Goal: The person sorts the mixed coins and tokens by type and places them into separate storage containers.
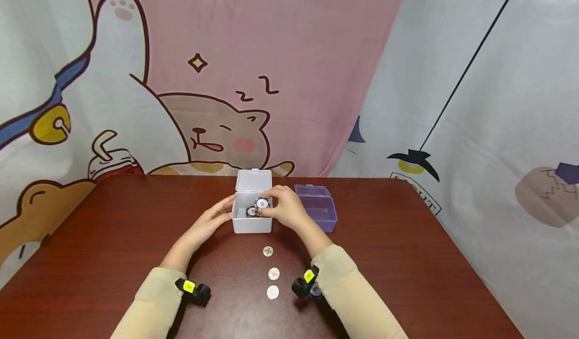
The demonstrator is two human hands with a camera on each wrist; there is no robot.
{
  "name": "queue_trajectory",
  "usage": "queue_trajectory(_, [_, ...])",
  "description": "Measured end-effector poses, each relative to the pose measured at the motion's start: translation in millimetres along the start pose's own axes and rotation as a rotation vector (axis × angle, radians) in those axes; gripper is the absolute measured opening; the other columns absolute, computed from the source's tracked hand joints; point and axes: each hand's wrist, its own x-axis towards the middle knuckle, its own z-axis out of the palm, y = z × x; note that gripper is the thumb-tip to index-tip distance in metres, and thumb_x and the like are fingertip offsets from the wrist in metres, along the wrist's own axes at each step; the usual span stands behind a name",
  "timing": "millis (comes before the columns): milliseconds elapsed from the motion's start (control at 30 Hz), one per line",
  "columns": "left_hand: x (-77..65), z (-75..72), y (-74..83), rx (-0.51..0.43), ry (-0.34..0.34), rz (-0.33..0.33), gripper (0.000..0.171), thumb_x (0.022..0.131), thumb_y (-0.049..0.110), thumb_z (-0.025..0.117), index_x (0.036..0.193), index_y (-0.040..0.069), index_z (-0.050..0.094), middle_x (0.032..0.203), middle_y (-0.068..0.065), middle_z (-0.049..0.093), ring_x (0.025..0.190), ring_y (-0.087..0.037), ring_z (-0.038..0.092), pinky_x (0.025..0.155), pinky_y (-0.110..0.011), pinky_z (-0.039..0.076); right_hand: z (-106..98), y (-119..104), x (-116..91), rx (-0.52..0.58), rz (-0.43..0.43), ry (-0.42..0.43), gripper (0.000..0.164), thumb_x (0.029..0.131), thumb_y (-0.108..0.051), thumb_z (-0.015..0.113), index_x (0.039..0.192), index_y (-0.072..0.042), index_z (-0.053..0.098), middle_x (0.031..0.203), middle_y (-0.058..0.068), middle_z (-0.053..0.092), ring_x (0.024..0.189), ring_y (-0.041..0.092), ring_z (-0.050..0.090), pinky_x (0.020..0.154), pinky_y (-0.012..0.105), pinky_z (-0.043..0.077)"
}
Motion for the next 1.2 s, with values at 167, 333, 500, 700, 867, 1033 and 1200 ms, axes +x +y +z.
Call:
queue_trajectory(167, [-0.7,-0.3,0.4,0.003,0.002,0.003,0.054,0.098,0.006,0.051,0.147,-0.002,0.031,0.144,-0.030,0.035,0.131,-0.043,0.035,0.103,-0.058,0.024,5,0,3,-0.035,0.040,-0.010,0.035,0.070,-0.022,0.085,0.101,-0.009,0.075,0.096,0.000,0.068,0.092,0.019,0.058,0.082,0.034,0.044])
queue_trajectory(333, [-1.0,0.4,2.5,0.000,0.001,0.002,0.053,0.098,0.006,0.051,0.147,-0.002,0.032,0.144,-0.030,0.035,0.131,-0.043,0.034,0.104,-0.059,0.023,8,0,4,-0.059,0.074,-0.024,0.035,0.070,-0.024,0.085,0.102,-0.012,0.075,0.097,-0.002,0.068,0.093,0.018,0.057,0.083,0.033,0.044])
queue_trajectory(500, [-2.1,0.6,4.3,0.007,0.001,-0.005,0.053,0.098,0.006,0.050,0.147,-0.002,0.032,0.145,-0.029,0.035,0.131,-0.043,0.035,0.104,-0.058,0.024,9,0,4,-0.074,0.093,-0.040,0.035,0.071,-0.025,0.084,0.103,-0.013,0.076,0.099,-0.003,0.069,0.094,0.018,0.057,0.082,0.033,0.044])
queue_trajectory(700, [-0.5,-0.4,-0.9,0.009,-0.009,0.009,0.054,0.098,0.006,0.050,0.147,-0.003,0.030,0.144,-0.031,0.034,0.130,-0.044,0.035,0.103,-0.059,0.024,6,-2,3,-0.084,0.108,-0.056,0.041,0.073,-0.030,0.084,0.109,-0.013,0.074,0.101,-0.003,0.069,0.096,0.018,0.057,0.083,0.035,0.045])
queue_trajectory(867, [7.4,-2.7,-23.7,0.001,-0.004,0.009,0.054,0.098,0.007,0.050,0.149,0.002,0.031,0.145,-0.028,0.035,0.132,-0.041,0.034,0.104,-0.058,0.023,2,-3,-2,-0.037,0.078,-0.051,0.041,0.076,-0.030,0.082,0.111,-0.011,0.073,0.102,-0.001,0.070,0.096,0.019,0.058,0.083,0.034,0.045])
queue_trajectory(1033, [10.8,-4.6,-34.2,0.007,0.006,0.012,0.054,0.099,0.010,0.051,0.149,0.008,0.032,0.146,-0.023,0.037,0.132,-0.038,0.035,0.104,-0.056,0.023,-10,-11,-10,0.068,0.022,-0.040,0.041,0.077,-0.025,0.082,0.111,-0.005,0.072,0.099,0.006,0.069,0.090,0.027,0.057,0.075,0.035,0.044])
queue_trajectory(1200, [8.2,-3.9,-25.6,-0.011,0.008,0.014,0.054,0.098,0.007,0.051,0.148,0.003,0.032,0.145,-0.027,0.036,0.132,-0.041,0.034,0.104,-0.059,0.022,-21,-19,-19,0.149,-0.017,-0.029,0.041,0.075,-0.024,0.083,0.110,-0.004,0.072,0.098,0.009,0.068,0.081,0.021,0.052,0.069,0.034,0.043])
